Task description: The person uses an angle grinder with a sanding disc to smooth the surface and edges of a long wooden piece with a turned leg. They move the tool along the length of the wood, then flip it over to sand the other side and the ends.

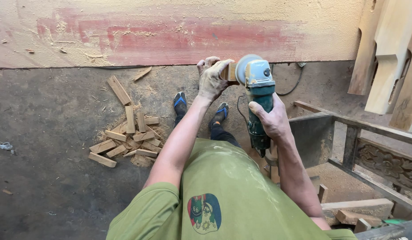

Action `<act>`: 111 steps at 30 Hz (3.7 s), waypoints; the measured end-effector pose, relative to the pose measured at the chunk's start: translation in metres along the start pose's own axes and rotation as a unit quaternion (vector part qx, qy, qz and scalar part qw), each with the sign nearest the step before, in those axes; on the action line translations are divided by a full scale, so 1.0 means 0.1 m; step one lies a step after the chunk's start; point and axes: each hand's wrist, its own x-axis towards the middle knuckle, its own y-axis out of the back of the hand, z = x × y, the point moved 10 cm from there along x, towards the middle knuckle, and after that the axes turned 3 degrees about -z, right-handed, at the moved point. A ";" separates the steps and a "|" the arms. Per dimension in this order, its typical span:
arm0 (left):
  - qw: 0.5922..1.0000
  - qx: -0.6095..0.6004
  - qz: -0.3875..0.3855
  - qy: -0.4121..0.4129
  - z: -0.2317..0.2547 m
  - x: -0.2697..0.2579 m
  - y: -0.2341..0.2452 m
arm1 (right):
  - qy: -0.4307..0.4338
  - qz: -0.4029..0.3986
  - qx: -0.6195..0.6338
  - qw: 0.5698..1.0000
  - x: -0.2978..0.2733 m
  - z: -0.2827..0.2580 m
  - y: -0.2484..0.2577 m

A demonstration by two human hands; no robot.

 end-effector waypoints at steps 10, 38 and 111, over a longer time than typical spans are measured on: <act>1.000 0.011 -0.009 0.006 -0.16 -0.02 -0.12 | 0.001 0.015 -0.001 1.000 -0.05 -0.03 0.08; 0.998 0.048 0.028 0.006 -0.12 -0.02 -0.14 | 0.004 -0.022 -0.005 1.000 0.00 -0.17 -0.25; 0.972 -0.090 -0.009 0.218 1.10 1.15 1.03 | -0.094 0.142 0.093 0.981 -0.79 0.59 0.74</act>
